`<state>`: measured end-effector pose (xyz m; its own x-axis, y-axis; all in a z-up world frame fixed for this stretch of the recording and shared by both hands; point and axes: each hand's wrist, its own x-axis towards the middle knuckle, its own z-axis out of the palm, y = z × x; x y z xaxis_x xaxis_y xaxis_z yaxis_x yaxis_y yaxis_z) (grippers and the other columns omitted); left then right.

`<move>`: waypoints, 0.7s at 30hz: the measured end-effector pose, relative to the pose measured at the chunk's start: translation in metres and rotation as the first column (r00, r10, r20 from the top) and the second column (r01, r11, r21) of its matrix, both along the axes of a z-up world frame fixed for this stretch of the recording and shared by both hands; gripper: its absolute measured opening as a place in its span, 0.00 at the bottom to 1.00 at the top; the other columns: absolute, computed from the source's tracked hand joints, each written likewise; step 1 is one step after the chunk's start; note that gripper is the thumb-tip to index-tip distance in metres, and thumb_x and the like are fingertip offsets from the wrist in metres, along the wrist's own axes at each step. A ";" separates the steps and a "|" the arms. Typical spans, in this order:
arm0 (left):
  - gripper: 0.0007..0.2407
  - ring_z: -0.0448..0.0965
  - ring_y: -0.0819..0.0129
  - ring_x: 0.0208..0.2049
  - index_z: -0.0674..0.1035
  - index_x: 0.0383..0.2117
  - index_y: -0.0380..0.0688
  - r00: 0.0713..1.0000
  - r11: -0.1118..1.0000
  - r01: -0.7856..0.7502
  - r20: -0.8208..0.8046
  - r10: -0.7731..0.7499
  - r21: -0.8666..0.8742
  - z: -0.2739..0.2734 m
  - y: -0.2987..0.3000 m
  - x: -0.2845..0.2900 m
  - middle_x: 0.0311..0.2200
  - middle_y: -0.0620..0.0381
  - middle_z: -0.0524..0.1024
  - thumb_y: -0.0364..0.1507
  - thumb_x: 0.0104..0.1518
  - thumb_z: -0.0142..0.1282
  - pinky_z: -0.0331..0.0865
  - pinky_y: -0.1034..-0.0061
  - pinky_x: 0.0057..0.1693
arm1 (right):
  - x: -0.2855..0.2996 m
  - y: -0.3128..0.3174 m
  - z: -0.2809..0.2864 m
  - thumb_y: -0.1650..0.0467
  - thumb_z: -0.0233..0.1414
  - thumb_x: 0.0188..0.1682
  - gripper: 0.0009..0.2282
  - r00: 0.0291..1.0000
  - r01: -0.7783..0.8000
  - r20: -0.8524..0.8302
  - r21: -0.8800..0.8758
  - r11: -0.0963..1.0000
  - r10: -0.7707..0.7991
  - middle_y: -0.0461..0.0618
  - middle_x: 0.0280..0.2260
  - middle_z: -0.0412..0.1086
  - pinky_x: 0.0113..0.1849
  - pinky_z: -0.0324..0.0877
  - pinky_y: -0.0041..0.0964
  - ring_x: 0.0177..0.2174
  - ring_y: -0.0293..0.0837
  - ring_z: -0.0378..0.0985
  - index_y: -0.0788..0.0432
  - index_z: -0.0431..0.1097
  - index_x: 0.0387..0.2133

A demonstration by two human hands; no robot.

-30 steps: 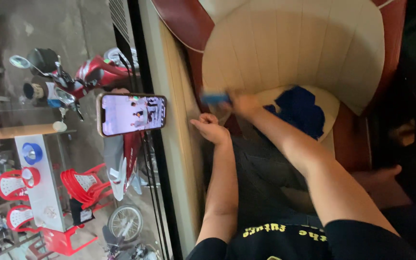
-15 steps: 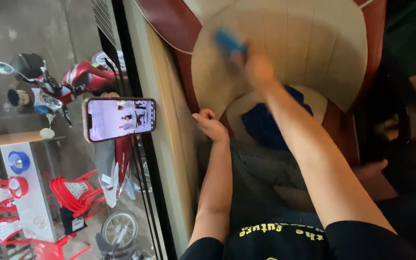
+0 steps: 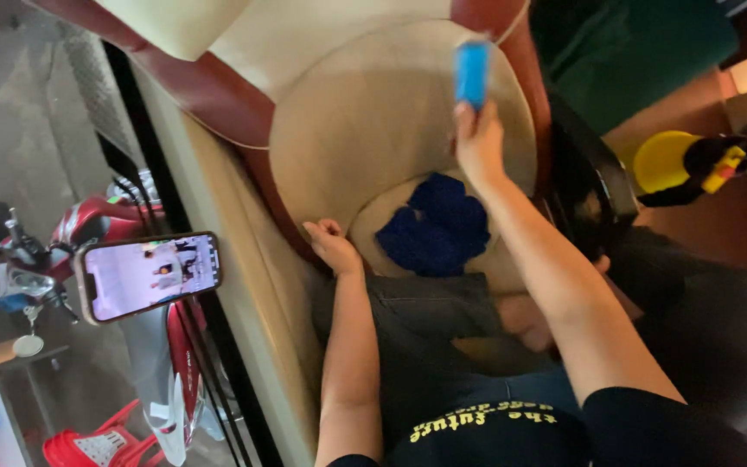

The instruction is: Scrubbing and cleaning a vehicle seat with a brush, spray, and cloth.

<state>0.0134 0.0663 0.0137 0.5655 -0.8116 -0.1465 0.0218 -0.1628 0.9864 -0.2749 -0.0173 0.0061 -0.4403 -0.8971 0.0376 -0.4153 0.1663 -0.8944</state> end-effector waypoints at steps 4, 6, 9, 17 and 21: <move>0.26 0.54 0.71 0.23 0.61 0.18 0.47 0.992 0.994 0.104 0.063 -0.105 0.023 -0.013 -0.001 0.000 0.20 0.63 0.56 0.51 0.70 0.29 0.52 0.74 0.34 | -0.005 0.043 -0.030 0.61 0.47 0.60 0.11 0.719 0.285 0.662 -0.002 0.958 -0.213 0.42 0.17 0.59 0.17 0.61 0.37 0.14 0.38 0.63 0.55 0.62 0.41; 0.26 0.56 0.71 0.24 0.64 0.18 0.46 0.992 0.989 0.121 0.023 -0.124 0.080 -0.037 -0.005 0.007 0.20 0.63 0.57 0.51 0.69 0.31 0.53 0.74 0.34 | 0.011 0.095 -0.096 0.60 0.48 0.59 0.11 0.775 0.358 0.491 0.176 0.917 -0.397 0.42 0.18 0.61 0.17 0.60 0.34 0.14 0.36 0.63 0.55 0.61 0.38; 0.27 0.57 0.70 0.24 0.66 0.18 0.44 0.969 0.962 0.243 0.015 -0.247 0.125 -0.105 -0.013 0.024 0.20 0.62 0.59 0.52 0.68 0.33 0.54 0.72 0.34 | 0.022 0.138 -0.120 0.61 0.47 0.62 0.12 0.804 0.329 0.470 0.161 0.931 -0.365 0.42 0.21 0.62 0.22 0.63 0.31 0.19 0.34 0.65 0.58 0.61 0.38; 0.26 0.71 0.67 0.30 0.74 0.25 0.42 0.736 0.737 0.552 0.186 -0.651 0.390 -0.099 -0.003 0.001 0.25 0.56 0.72 0.53 0.66 0.41 0.64 0.69 0.43 | -0.043 0.082 -0.013 0.63 0.49 0.62 0.14 0.976 0.214 0.035 -0.036 0.976 -0.213 0.62 0.33 0.72 0.36 0.70 0.49 0.33 0.57 0.76 0.65 0.65 0.43; 0.23 0.79 0.55 0.41 0.80 0.40 0.38 0.534 0.647 0.699 0.379 -0.756 0.305 -0.059 0.004 -0.019 0.35 0.44 0.80 0.50 0.59 0.58 0.71 0.62 0.50 | -0.065 0.087 -0.019 0.62 0.52 0.60 0.19 0.972 0.069 -0.221 -0.040 0.997 -0.076 0.73 0.38 0.73 0.37 0.70 0.58 0.37 0.71 0.76 0.68 0.65 0.53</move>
